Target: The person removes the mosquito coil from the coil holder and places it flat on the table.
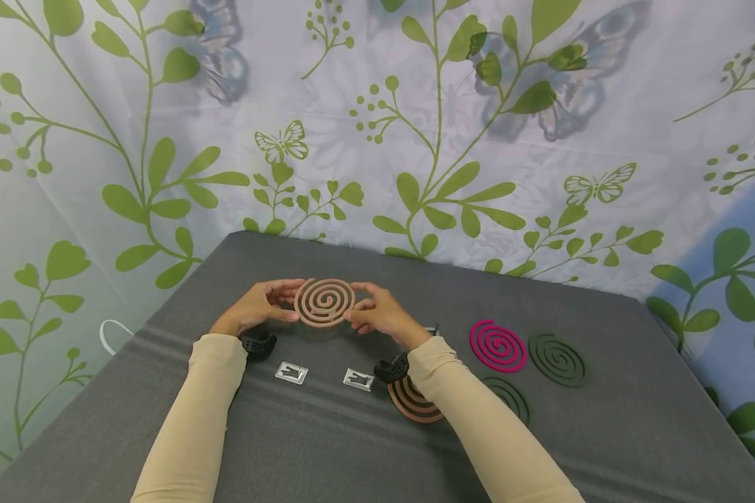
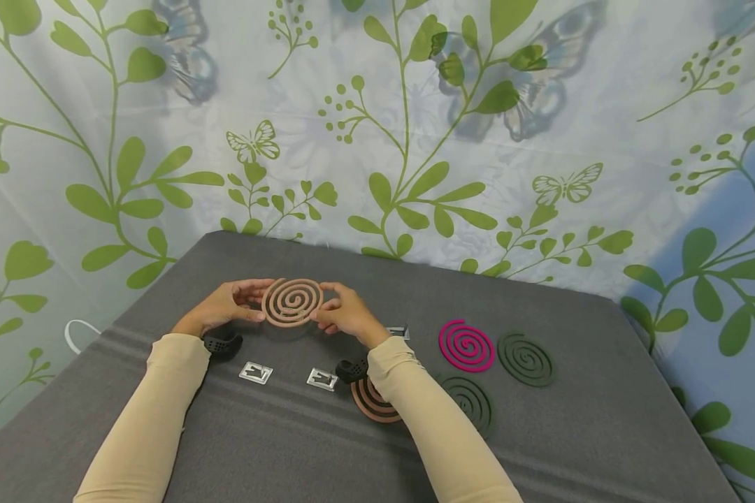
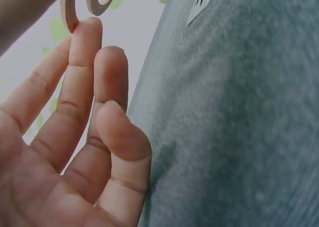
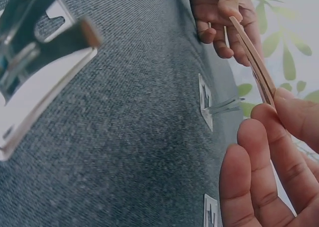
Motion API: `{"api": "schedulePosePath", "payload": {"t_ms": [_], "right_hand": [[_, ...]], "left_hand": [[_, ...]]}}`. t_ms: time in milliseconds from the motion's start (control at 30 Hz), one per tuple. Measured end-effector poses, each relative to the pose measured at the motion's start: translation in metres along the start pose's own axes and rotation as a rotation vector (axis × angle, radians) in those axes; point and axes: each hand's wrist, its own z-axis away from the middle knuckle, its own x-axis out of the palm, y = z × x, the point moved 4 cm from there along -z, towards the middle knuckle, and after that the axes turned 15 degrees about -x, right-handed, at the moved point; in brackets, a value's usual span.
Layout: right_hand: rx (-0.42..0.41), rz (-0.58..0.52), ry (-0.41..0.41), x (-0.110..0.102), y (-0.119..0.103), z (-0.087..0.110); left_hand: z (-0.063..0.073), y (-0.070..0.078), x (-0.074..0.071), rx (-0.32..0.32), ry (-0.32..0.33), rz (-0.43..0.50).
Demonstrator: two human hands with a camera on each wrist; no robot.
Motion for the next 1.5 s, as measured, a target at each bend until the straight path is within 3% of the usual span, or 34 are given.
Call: {"api": "schedulePosePath", "payload": {"t_ms": [300, 833, 1233, 1500], "right_hand": [[-0.047, 0.012, -0.002, -0.008, -0.008, 0.005], [-0.097, -0.019, 0.019, -0.023, -0.015, 0.017], [-0.153, 0.004, 0.003, -0.036, -0.025, 0.034], [-0.135, 0.043, -0.011, -0.046, -0.028, 0.044]], "left_hand": [[0.003, 0.014, 0.004, 0.007, -0.023, 0.033], [0.006, 0.038, 0.014, -0.016, -0.057, -0.049], [0.015, 0.068, 0.026, 0.063, -0.106, -0.110], [0.018, 0.082, 0.038, 0.079, -0.140, -0.125]]}}
